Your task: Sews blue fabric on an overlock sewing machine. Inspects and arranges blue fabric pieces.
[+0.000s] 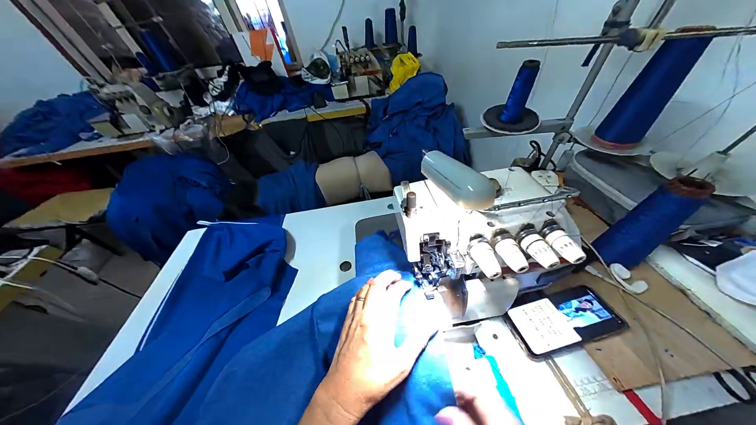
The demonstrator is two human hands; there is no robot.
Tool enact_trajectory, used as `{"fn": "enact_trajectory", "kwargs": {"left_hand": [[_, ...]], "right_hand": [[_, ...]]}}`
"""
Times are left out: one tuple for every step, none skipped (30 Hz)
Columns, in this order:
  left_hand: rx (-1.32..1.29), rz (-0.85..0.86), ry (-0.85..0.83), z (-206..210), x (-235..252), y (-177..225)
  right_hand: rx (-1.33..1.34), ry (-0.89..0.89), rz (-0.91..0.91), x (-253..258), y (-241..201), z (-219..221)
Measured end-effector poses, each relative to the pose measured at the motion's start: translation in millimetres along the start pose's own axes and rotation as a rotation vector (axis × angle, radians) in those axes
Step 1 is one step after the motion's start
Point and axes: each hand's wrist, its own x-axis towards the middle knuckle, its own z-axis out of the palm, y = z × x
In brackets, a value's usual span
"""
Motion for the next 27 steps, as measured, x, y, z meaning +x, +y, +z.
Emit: {"fn": "enact_trajectory", "kwargs": {"left_hand": [[0.042, 0.002, -0.013, 2.4, -0.6, -0.2], [0.073, 0.017, -0.017, 3.8, -1.4, -1.2], [0.086, 0.033, -0.016, 4.3, -2.8, -3.0], [0.088, 0.044, -0.018, 4.2, -4.3, -4.4], [0.084, 0.051, -0.019, 4.2, -5.4, -5.1], [0.085, 0.054, -0.019, 4.2, -5.9, -5.7], [0.087, 0.058, -0.016, 4.5, -5.9, -6.3], [0.085, 0.064, -0.009, 5.0, -5.9, -6.8], [0.077, 0.068, -0.003, 5.5, -6.1, -7.5], [0.072, 0.071, 0.001, 5.9, -6.3, -8.2], [0.070, 0.072, 0.001, 5.9, -6.6, -8.3], [0.069, 0.074, 0.004, 5.9, -6.8, -8.2], [0.069, 0.075, 0.006, 6.1, -7.0, -8.3], [0.073, 0.075, 0.008, 6.1, -7.4, -8.4], [0.075, 0.073, 0.008, 6.0, -7.8, -8.5], [0.070, 0.077, 0.010, 5.9, -7.9, -8.7], [0.062, 0.084, 0.014, 6.2, -7.8, -9.0], [0.055, 0.090, 0.017, 6.3, -7.7, -9.5], [0.048, 0.093, 0.021, 6.3, -7.9, -9.9], [0.046, 0.095, 0.025, 6.5, -8.1, -10.0], [0.044, 0.097, 0.029, 6.6, -7.9, -10.0], [0.038, 0.099, 0.032, 6.5, -7.8, -9.9], [0.040, 0.100, 0.038, 6.7, -7.8, -10.1], [0.044, 0.099, 0.042, 7.0, -8.2, -10.2], [0.046, 0.096, 0.047, 7.3, -8.8, -10.4], [0.046, 0.093, 0.049, 7.3, -9.3, -10.7], [0.046, 0.092, 0.046, 7.0, -9.6, -11.0]], "right_hand": [[-0.085, 0.138, -0.085, 14.9, 11.6, -18.4], [-0.178, 0.255, -0.149, 35.7, 24.1, -45.4], [-0.255, 0.379, -0.185, 59.7, 33.5, -75.4], [-0.308, 0.469, -0.143, 82.9, 37.9, -104.0], [-0.338, 0.512, -0.061, 104.8, 41.5, -128.9], [-0.326, 0.509, 0.036, 125.4, 43.7, -148.0], [-0.292, 0.470, 0.128, 144.9, 44.7, -161.3], [-0.249, 0.402, 0.208, 161.9, 44.5, -170.1], [-0.204, 0.333, 0.294, 176.8, 41.0, -173.8], [-0.144, 0.255, 0.393, 189.2, 33.1, -172.8], [-0.089, 0.189, 0.467, 198.1, 24.8, -170.2], [-0.044, 0.141, 0.501, 203.4, 19.2, -168.7], [0.002, 0.110, 0.506, 207.4, 16.8, -169.2], [0.048, 0.084, 0.501, 210.5, 17.4, -171.7], [0.077, 0.066, 0.504, 212.5, 18.3, -173.8], [0.090, 0.059, 0.504, 213.8, 19.9, -174.9], [0.100, 0.055, 0.504, 215.0, 22.8, -176.1], [0.104, 0.064, 0.506, 216.2, 26.4, -176.2], [0.109, 0.077, 0.501, 216.8, 28.8, -174.3], [0.118, 0.087, 0.486, 216.7, 29.8, -172.6], [0.132, 0.093, 0.463, 215.9, 30.8, -171.9], [0.130, 0.106, 0.443, 214.4, 31.7, -171.1], [0.138, 0.106, 0.419, 213.1, 33.5, -171.2], [0.155, 0.095, 0.390, 211.6, 35.6, -171.6], [0.178, 0.072, 0.358, 210.4, 39.0, -173.2], [0.200, 0.042, 0.322, 209.6, 43.2, -175.8], [0.215, 0.009, 0.290, 208.8, 45.6, -177.9]]}}
